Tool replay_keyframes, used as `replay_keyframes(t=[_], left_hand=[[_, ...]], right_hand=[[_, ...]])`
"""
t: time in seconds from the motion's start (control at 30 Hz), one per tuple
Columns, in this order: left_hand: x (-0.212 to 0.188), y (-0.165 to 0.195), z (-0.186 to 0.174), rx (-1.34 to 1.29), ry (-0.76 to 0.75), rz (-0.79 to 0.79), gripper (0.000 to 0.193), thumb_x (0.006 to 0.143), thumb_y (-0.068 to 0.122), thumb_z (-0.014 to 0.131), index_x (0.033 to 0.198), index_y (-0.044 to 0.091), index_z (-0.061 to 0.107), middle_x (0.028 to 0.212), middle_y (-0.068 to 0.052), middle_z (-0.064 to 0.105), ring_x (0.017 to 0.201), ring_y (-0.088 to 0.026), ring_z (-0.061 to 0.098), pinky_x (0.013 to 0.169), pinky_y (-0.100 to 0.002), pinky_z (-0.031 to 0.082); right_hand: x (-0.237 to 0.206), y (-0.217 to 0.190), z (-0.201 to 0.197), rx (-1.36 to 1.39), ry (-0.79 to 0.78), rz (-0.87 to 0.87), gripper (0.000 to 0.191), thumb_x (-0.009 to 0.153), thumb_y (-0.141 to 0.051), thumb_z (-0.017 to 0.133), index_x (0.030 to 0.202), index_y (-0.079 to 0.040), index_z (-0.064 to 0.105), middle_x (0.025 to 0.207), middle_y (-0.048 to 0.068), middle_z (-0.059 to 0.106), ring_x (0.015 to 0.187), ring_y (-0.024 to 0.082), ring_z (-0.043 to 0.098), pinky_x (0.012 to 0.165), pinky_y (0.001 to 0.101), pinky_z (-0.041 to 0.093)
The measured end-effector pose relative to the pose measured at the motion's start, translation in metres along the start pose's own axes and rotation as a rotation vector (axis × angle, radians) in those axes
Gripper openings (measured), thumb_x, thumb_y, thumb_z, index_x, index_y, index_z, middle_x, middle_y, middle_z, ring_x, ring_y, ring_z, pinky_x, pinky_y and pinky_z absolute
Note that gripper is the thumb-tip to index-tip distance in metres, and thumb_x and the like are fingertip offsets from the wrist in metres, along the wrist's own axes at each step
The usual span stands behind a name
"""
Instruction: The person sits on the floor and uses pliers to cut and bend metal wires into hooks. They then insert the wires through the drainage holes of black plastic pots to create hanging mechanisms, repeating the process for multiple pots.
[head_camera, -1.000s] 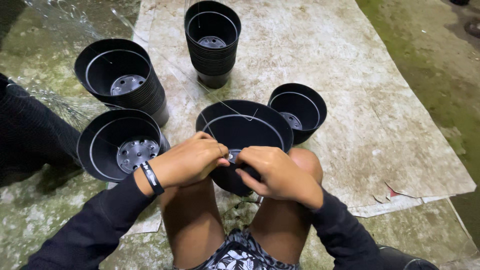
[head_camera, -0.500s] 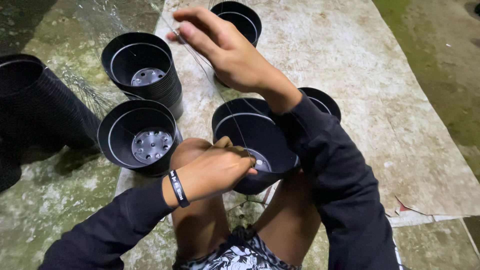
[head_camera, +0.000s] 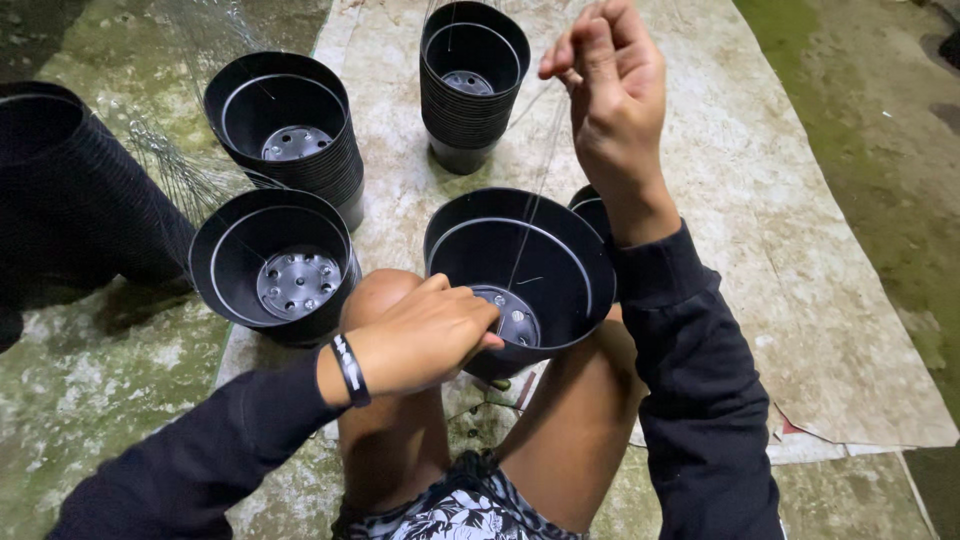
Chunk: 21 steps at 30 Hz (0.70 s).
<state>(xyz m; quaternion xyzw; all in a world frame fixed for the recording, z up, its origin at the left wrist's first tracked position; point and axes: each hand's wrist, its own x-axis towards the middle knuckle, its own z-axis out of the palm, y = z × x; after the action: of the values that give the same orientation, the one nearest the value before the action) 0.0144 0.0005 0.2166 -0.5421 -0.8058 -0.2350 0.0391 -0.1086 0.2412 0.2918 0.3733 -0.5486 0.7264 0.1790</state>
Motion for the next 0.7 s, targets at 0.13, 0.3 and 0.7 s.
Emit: replay_keyframes(t=[0.13,0.3,0.7], left_hand=[[0.009,-0.013,0.001,-0.009,-0.206,0.006,0.015,0.092,0.026,0.064,0.088,0.011,0.064,0.082,-0.005,0.067,0.083,-0.024,0.064,0.072,-0.040,0.039],[0.008,-0.015,0.003,-0.100,-0.139,0.084,0.013,0.082,0.018,0.066,0.091,0.008,0.064,0.089,-0.006,0.070,0.090,-0.025,0.066,0.072,-0.040,0.038],[0.003,0.001,0.003,-0.134,0.043,-0.085,0.018,0.095,0.028,0.068,0.092,0.010,0.064,0.080,-0.007,0.069,0.077,-0.028,0.064,0.072,-0.039,0.038]], right_hand=[[-0.004,0.004,-0.005,0.044,0.027,-0.047,0.017,0.120,-0.019,0.055,0.112,-0.004,0.053,0.090,0.004,0.053,0.084,0.012,0.054,0.089,0.0299,0.052],[-0.007,0.003,0.003,0.050,-0.015,-0.053,0.021,0.120,-0.019,0.054,0.108,-0.003,0.053,0.091,0.005,0.053,0.086,0.015,0.056,0.087,0.0294,0.050],[-0.004,0.002,0.000,0.087,0.069,-0.021,0.018,0.117,-0.019,0.055,0.115,-0.002,0.058,0.089,0.006,0.056,0.089,0.018,0.061,0.088,0.0293,0.050]])
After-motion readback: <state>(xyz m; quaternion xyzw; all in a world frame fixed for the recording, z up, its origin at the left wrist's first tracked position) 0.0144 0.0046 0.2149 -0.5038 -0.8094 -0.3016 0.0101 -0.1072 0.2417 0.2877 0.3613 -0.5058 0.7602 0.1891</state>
